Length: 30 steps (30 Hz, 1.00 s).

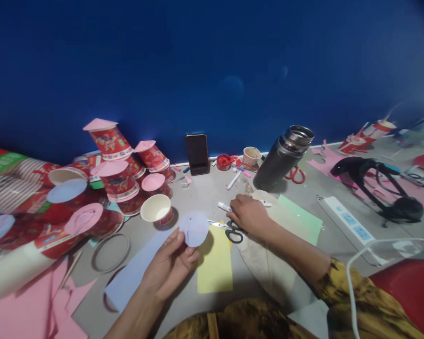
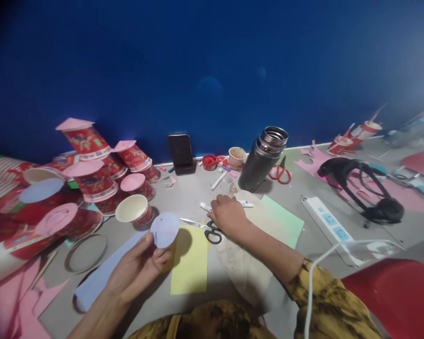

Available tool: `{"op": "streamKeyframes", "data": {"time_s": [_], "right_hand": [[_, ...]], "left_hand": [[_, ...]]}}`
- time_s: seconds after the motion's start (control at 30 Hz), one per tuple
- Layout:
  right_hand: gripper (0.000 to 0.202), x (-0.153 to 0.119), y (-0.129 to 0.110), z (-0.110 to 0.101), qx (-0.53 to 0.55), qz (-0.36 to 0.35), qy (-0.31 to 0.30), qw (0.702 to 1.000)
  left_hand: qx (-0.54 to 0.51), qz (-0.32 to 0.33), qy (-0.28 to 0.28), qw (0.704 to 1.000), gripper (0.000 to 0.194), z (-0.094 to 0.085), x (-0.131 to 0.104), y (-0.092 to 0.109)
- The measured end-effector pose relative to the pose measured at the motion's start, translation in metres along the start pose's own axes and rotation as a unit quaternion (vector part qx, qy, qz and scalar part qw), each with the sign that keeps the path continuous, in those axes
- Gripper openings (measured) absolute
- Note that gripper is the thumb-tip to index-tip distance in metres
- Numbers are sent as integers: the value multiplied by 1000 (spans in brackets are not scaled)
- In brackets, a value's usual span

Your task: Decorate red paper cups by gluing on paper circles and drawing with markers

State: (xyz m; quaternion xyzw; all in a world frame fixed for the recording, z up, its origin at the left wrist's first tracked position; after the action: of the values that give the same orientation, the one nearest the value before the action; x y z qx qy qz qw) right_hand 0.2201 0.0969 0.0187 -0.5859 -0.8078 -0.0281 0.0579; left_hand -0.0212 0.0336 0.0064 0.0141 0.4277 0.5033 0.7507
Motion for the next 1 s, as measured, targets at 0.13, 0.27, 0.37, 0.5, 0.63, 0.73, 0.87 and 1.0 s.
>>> {"op": "streamKeyframes", "data": {"time_s": [0.13, 0.27, 0.37, 0.5, 0.63, 0.73, 0.87, 1.0], "right_hand": [[19, -2, 4, 8, 18, -7, 33, 999], [18, -11, 4, 3, 124, -4, 114, 986], [18, -23, -5, -4, 236, -8, 145, 961], [20, -34, -23, -7, 298, -68, 163, 938], [18, -35, -30, -4, 291, -94, 181, 935], [16, -35, -30, -2, 290, -109, 187, 932], [17, -35, -29, 2, 282, -109, 180, 936], [19, -35, -30, 5, 277, -111, 182, 937]], "left_hand": [[3, 24, -11, 1000, 33, 2, 0, 0], [30, 62, 13, 998, 35, 1, 7, -1], [35, 83, 29, 995, 35, -2, 10, -2], [38, 96, 46, 994, 38, -4, 10, -4], [47, 101, 58, 992, 43, -2, 8, -5], [56, 104, 61, 991, 45, 0, 6, -6], [70, 106, 63, 990, 43, 1, 5, -8], [82, 106, 63, 989, 41, 1, 5, -10]]}}
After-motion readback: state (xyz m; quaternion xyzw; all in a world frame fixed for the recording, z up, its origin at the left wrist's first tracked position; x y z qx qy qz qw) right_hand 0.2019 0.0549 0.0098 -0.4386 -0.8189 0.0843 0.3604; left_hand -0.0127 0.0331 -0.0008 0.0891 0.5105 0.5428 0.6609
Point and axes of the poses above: each hand's wrist, its own x-axis towards the middle knuckle, its own z-axis out of the palm, y = z × x, the point moved 2 cm from there along x, towards the middle knuckle, and after that the axes turned 13 degrees about y, right-handed, at the moved point
